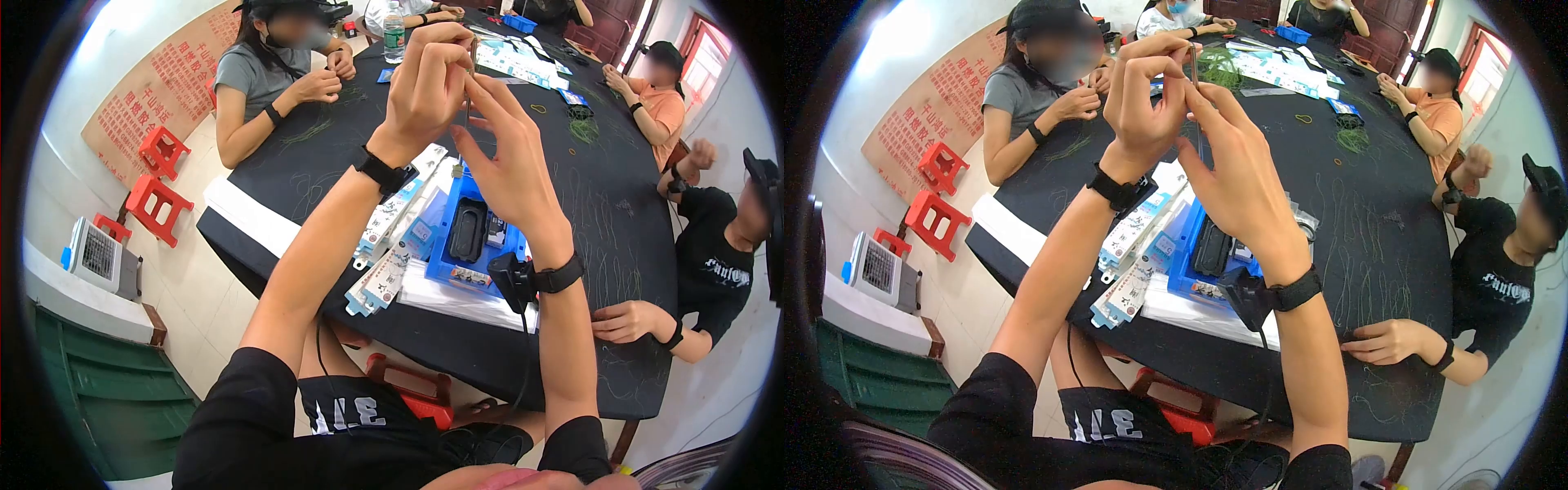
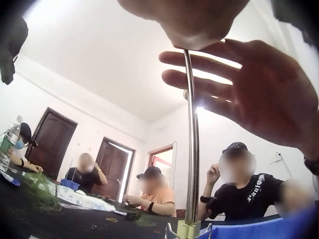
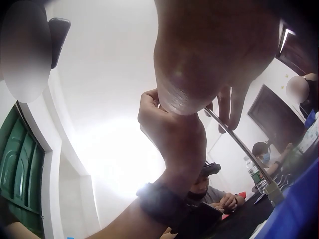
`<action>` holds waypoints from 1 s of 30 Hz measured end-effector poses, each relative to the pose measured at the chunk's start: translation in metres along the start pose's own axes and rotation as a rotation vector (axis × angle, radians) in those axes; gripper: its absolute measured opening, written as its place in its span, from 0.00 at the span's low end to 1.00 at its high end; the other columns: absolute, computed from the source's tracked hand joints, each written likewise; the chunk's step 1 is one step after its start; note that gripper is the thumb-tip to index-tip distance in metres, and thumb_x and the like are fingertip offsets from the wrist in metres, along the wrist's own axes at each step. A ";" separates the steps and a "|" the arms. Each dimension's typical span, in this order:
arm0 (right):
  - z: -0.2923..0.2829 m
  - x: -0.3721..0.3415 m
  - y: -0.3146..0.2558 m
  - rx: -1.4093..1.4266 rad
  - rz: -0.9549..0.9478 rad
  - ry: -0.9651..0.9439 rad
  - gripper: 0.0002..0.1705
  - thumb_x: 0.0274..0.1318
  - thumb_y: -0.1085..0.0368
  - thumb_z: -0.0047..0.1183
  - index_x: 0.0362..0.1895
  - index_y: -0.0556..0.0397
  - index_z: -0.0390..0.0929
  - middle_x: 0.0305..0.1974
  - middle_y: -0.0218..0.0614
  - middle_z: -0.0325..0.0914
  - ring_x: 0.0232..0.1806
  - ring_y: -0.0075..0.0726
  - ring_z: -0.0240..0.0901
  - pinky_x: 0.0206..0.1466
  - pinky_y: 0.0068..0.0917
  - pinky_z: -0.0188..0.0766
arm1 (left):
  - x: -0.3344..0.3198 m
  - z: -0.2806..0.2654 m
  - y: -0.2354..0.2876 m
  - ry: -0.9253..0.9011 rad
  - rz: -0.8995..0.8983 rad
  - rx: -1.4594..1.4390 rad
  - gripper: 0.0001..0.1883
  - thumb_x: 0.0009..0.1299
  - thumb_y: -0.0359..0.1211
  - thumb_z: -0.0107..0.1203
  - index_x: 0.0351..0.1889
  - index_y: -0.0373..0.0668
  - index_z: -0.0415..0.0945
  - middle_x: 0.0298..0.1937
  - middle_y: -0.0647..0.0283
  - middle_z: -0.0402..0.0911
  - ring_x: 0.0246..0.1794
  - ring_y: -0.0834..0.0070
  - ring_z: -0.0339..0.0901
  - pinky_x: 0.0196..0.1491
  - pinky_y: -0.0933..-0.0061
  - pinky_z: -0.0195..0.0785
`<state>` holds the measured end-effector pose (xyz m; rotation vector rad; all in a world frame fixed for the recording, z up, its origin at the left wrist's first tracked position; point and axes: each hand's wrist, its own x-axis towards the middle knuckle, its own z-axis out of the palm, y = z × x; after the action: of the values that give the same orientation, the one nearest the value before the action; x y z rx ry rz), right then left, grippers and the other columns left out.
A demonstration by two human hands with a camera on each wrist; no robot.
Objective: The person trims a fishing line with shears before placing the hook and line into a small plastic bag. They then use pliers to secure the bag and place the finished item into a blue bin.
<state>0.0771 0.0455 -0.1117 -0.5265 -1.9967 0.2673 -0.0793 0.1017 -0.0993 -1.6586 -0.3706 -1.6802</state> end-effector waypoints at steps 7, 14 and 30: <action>0.000 -0.001 0.000 -0.023 0.006 0.002 0.32 0.58 0.74 0.60 0.68 0.66 0.70 0.60 0.52 0.74 0.58 0.58 0.77 0.62 0.43 0.74 | -0.002 0.003 -0.006 0.017 0.065 0.010 0.11 0.64 0.13 0.61 0.39 0.33 0.73 0.51 0.50 0.82 0.44 0.59 0.85 0.43 0.68 0.82; -0.002 0.000 -0.002 -0.062 0.030 -0.011 0.31 0.61 0.74 0.59 0.69 0.63 0.70 0.63 0.48 0.74 0.60 0.53 0.77 0.63 0.42 0.76 | 0.000 0.001 -0.005 0.002 0.078 0.018 0.11 0.64 0.14 0.61 0.39 0.33 0.73 0.51 0.49 0.81 0.45 0.58 0.85 0.43 0.67 0.82; -0.002 0.000 0.006 -0.040 -0.021 -0.002 0.33 0.59 0.73 0.60 0.68 0.66 0.69 0.62 0.55 0.73 0.57 0.58 0.78 0.60 0.43 0.75 | -0.001 0.003 -0.006 -0.018 0.065 -0.021 0.11 0.64 0.15 0.63 0.40 0.34 0.74 0.51 0.51 0.82 0.44 0.60 0.86 0.43 0.69 0.83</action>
<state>0.0808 0.0509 -0.1136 -0.5308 -2.0120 0.2154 -0.0813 0.1084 -0.0977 -1.6847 -0.3057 -1.6274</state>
